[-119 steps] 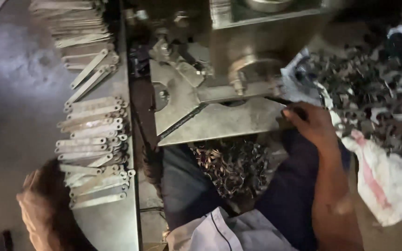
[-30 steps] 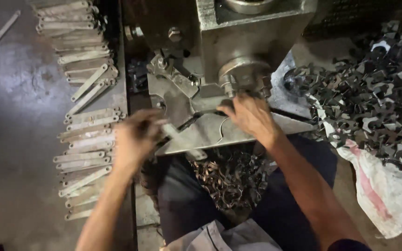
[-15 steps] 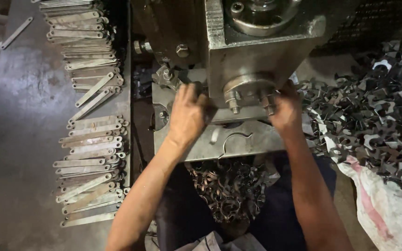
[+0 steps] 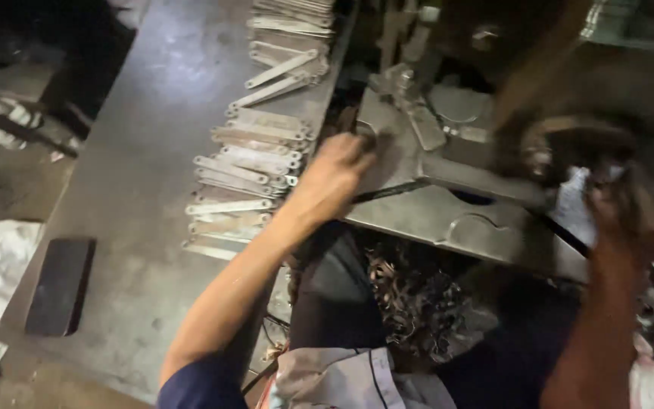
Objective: Feeding metal strips into a manual stamping press to punch holes or shape components.
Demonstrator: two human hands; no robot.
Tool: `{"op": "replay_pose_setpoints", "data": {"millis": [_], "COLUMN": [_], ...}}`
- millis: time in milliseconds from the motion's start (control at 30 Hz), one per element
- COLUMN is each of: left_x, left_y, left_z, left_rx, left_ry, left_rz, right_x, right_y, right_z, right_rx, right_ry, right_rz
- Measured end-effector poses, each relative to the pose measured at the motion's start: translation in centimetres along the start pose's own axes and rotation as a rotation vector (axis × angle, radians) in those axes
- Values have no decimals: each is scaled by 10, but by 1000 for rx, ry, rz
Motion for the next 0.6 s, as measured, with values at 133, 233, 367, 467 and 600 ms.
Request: {"op": "replay_pose_setpoints", "data": {"millis": [133, 233, 367, 467, 600], "left_x": [110, 130, 146, 174, 182], "left_y": [19, 71, 94, 80, 80], "left_z": [-123, -161, -175, -190, -203], "left_rx": [-63, -133, -289, -205, -289], "left_ry": [332, 503, 697, 801, 601], "left_rz": [334, 345, -88, -213, -164], "right_x": [-8, -19, -1, 25, 19], "right_y": [8, -4, -19, -9, -5], "right_z": [-39, -71, -114, -117, -111], "right_rx": [395, 562, 649, 597, 497], "right_ry": [119, 144, 194, 240, 294], "right_rz": [213, -12, 133, 166, 226]}}
Point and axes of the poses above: each hand's wrist, its own z-axis towards the middle knuckle, its own y-axis out of the back of the hand, x = y × z, the point moved 8 cm from there along z, towards the middle knuckle, and after that the axes turned 4 degrees about x, right-handed, at the moved point
